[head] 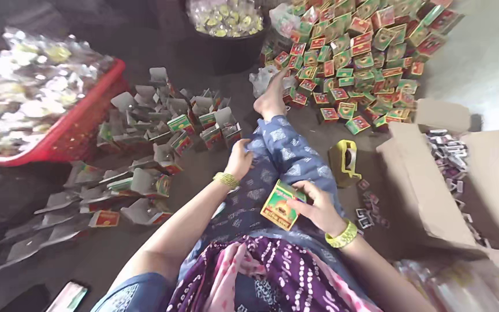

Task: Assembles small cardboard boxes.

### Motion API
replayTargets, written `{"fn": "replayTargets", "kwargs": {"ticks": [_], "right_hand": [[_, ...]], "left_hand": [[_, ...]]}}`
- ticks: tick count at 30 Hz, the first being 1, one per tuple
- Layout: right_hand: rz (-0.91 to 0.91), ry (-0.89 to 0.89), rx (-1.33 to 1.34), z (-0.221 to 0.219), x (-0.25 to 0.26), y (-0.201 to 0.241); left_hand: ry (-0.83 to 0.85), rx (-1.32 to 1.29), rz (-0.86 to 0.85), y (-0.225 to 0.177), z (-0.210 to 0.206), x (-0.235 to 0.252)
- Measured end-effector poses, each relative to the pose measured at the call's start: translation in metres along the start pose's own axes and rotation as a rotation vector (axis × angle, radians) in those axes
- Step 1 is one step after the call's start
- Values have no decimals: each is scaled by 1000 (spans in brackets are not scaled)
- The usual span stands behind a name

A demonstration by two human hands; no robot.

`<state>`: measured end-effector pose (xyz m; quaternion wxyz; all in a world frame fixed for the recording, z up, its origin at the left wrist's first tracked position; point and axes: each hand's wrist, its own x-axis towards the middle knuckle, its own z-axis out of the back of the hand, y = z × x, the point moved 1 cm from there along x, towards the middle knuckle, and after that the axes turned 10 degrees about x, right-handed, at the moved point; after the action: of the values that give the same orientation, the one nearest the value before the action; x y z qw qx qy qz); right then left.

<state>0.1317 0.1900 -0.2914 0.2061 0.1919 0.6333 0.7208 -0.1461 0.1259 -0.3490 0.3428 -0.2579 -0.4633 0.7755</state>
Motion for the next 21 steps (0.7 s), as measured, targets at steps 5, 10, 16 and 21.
{"fn": "replayTargets", "kwargs": {"ticks": [5, 10, 16, 21], "right_hand": [[-464, 263, 161, 12, 12, 12], [-599, 68, -199, 80, 89, 63], [367, -774, 215, 246, 205, 247], [592, -675, -28, 208, 175, 276]], "left_hand": [[-73, 547, -35, 18, 26, 57], [-79, 715, 60, 37, 38, 74], [-208, 637, 21, 53, 46, 56], [-482, 512, -267, 54, 57, 18]]}}
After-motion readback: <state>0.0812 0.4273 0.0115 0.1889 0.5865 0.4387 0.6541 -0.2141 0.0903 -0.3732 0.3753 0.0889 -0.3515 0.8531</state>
